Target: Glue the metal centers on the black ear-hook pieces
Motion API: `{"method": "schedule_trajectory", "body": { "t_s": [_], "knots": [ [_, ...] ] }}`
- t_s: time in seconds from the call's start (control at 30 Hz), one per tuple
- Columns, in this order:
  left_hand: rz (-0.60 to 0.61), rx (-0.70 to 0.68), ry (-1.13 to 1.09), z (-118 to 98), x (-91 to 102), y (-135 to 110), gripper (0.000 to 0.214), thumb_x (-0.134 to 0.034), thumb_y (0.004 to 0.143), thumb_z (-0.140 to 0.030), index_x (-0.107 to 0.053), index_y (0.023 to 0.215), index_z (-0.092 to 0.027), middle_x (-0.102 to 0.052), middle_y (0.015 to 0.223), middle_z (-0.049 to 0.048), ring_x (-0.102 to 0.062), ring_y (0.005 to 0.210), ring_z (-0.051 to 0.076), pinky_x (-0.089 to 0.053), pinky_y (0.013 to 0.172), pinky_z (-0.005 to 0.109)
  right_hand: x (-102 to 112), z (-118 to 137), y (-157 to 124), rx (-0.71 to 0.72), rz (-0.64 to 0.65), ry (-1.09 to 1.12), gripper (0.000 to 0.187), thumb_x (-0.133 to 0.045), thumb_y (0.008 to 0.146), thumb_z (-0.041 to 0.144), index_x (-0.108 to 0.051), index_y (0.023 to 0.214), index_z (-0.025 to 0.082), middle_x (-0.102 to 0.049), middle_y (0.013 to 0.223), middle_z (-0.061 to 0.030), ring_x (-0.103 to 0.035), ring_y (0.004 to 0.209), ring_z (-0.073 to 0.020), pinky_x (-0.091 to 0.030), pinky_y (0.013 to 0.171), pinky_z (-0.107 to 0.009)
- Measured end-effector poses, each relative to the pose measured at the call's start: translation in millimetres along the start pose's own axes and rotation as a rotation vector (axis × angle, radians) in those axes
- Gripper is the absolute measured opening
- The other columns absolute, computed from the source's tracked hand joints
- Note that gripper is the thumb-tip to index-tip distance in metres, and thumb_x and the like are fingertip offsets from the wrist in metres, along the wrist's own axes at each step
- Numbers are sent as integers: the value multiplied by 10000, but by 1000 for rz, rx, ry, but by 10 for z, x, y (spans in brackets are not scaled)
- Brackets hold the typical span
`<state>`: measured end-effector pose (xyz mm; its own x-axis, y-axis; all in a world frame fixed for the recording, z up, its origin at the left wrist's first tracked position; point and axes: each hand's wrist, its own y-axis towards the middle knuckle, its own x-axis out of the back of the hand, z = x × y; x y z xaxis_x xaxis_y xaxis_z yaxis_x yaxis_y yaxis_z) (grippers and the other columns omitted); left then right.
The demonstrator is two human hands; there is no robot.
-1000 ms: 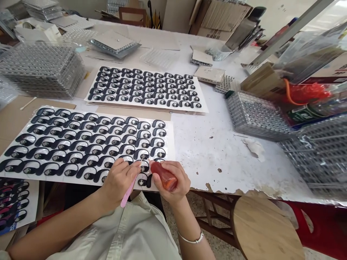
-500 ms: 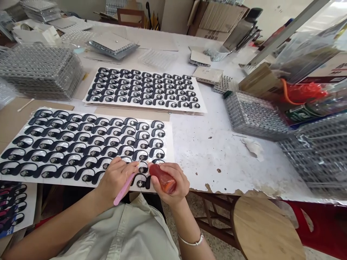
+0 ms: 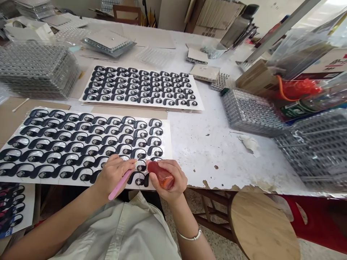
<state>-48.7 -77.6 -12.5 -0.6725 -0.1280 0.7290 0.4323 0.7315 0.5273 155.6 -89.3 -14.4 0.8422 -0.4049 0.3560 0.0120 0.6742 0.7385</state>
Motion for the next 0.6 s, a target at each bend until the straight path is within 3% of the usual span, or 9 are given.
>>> {"method": "schedule_trajectory", "body": {
  "t_s": [0.27, 0.37, 0.5, 0.6],
  "knots": [
    [23, 35, -81, 39, 56, 41, 150, -529, 854, -43, -542, 940, -166, -726, 917, 56, -626, 643, 147, -418, 728, 331, 2, 10, -11, -21, 12, 36, 373, -713, 694, 128, -603, 1043, 198, -663, 843, -55, -629, 749, -196, -538, 609, -336],
    [28, 37, -101, 46, 81, 65, 145, -529, 861, -48, -537, 938, -170, -728, 956, 49, -666, 709, 164, -425, 751, 338, 0, -1, 1, -100, 1, 76, 330, -714, 701, 153, -617, 1011, 213, -662, 845, -43, -628, 748, -190, -532, 636, -338],
    [46, 46, -165, 91, 95, 82, 114, -531, 878, -69, -540, 906, -179, -730, 972, 31, -675, 703, 155, -430, 751, 335, -6, -53, 73, -458, -22, 141, 119, -692, 760, 257, -657, 865, 213, -658, 789, -24, -616, 706, -163, -518, 638, -310],
    [96, 94, -243, 128, 128, 109, 105, -544, 881, -86, -549, 902, -188, -726, 1004, 21, -675, 732, 152, -434, 782, 341, -17, -93, 130, -789, -16, 233, 188, -670, 786, 375, -657, 784, 187, -648, 745, -28, -602, 648, -152, -508, 540, -273]
  ]
}}
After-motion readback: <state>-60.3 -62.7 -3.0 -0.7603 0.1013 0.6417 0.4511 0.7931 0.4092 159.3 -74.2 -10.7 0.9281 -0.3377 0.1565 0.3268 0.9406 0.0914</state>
